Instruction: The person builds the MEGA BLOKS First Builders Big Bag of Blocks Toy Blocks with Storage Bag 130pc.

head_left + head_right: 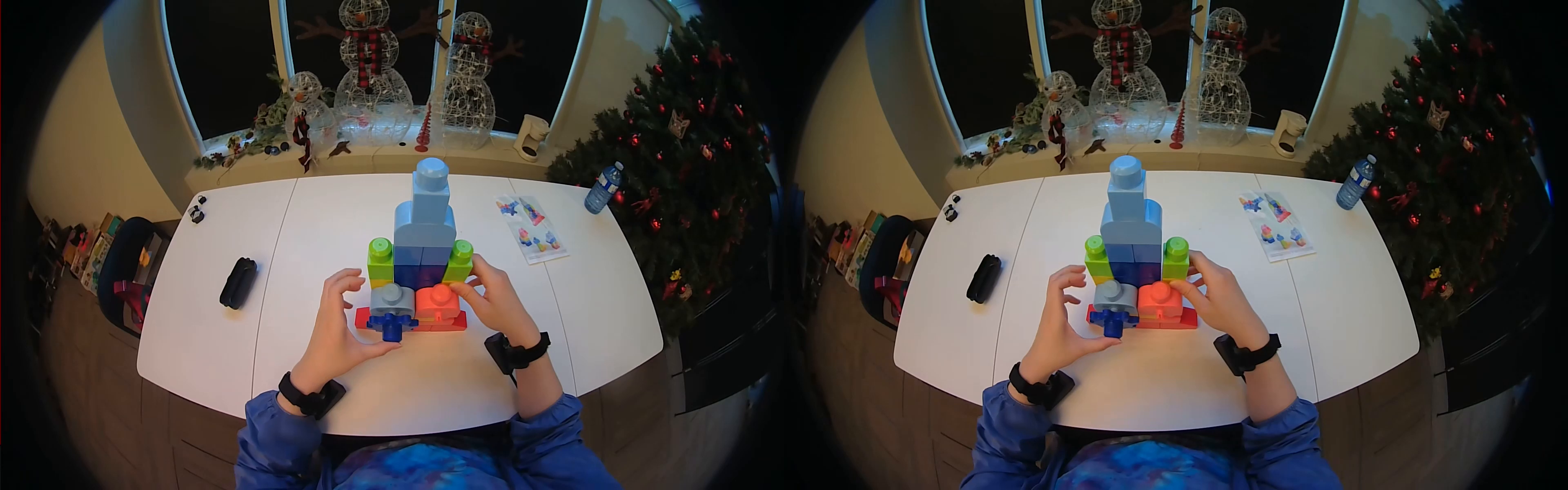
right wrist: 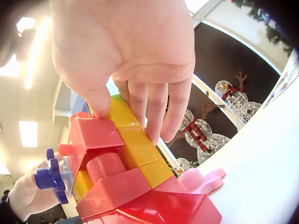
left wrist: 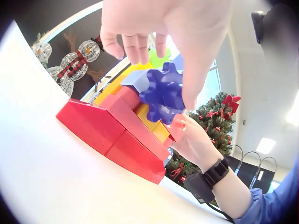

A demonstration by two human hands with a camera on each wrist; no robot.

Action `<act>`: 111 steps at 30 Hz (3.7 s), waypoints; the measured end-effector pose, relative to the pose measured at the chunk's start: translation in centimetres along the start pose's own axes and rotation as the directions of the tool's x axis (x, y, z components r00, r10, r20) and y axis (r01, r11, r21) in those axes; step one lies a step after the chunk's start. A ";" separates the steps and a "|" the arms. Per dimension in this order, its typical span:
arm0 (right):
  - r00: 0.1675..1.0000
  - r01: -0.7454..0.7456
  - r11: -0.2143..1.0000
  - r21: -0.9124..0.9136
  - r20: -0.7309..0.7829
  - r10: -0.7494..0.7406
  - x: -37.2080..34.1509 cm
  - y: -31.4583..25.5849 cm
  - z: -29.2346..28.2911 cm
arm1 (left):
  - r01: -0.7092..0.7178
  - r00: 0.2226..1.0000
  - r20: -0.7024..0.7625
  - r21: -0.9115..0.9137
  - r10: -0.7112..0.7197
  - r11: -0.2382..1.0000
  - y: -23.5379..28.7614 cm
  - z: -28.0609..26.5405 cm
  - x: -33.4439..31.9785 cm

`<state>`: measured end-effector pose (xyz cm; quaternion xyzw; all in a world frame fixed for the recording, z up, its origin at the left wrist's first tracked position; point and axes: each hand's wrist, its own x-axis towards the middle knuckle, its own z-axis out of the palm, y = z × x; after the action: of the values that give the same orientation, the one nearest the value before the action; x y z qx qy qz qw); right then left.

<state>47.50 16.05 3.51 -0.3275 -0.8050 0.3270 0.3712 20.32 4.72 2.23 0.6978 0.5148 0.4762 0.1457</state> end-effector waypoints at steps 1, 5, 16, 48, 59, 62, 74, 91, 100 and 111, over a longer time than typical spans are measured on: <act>1.000 0.002 1.000 -0.001 -0.001 -0.002 0.0 0.0 0.0 | -0.004 1.000 -0.012 -0.015 0.003 1.000 -0.4 0.1 0.3; 1.000 -0.004 1.000 -0.002 0.000 0.004 0.0 0.1 0.1 | 0.098 0.982 0.180 -0.210 -0.060 0.973 -1.7 0.2 1.9; 0.999 -0.015 1.000 -0.005 0.035 0.016 0.2 0.1 -0.1 | 0.113 0.970 0.228 -0.126 -0.082 0.986 -1.6 0.1 2.3; 0.980 -0.021 0.948 -0.319 -0.196 -0.044 -4.4 -4.7 -3.7 | 0.439 0.857 0.490 -0.535 -0.157 0.722 -3.8 1.5 8.6; 0.928 0.326 0.804 -0.498 0.004 -0.373 -5.5 -4.6 2.8 | 0.418 0.861 0.502 -0.612 -0.078 0.671 -3.9 1.7 8.9; 0.927 0.319 0.817 -0.480 -0.019 -0.374 -5.5 -4.6 2.9 | 0.445 0.844 0.529 -0.602 -0.087 0.663 -4.0 1.7 9.0; 0.929 0.298 0.775 -0.557 -0.018 -0.371 -5.3 -3.9 4.0 | 0.422 0.855 0.512 -0.594 -0.083 0.685 -3.9 1.7 9.1; 0.996 -0.010 0.998 -0.065 0.091 0.016 -1.7 -3.0 -1.5 | 0.346 0.874 0.433 -0.234 -0.221 0.909 -0.8 -2.2 4.6; 0.985 -0.110 0.991 0.072 0.143 0.098 1.4 -0.4 -1.0 | 0.301 0.906 0.390 -0.325 -0.162 0.896 -2.6 0.0 6.3; 0.982 -0.152 0.984 0.090 0.130 0.139 3.8 1.5 -1.0 | 0.327 0.894 0.418 -0.363 -0.161 0.872 -4.5 0.7 9.4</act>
<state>46.79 20.13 4.27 -0.3458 -0.7829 0.4126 0.3119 18.45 14.87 3.63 0.6550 0.4467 0.4115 0.4495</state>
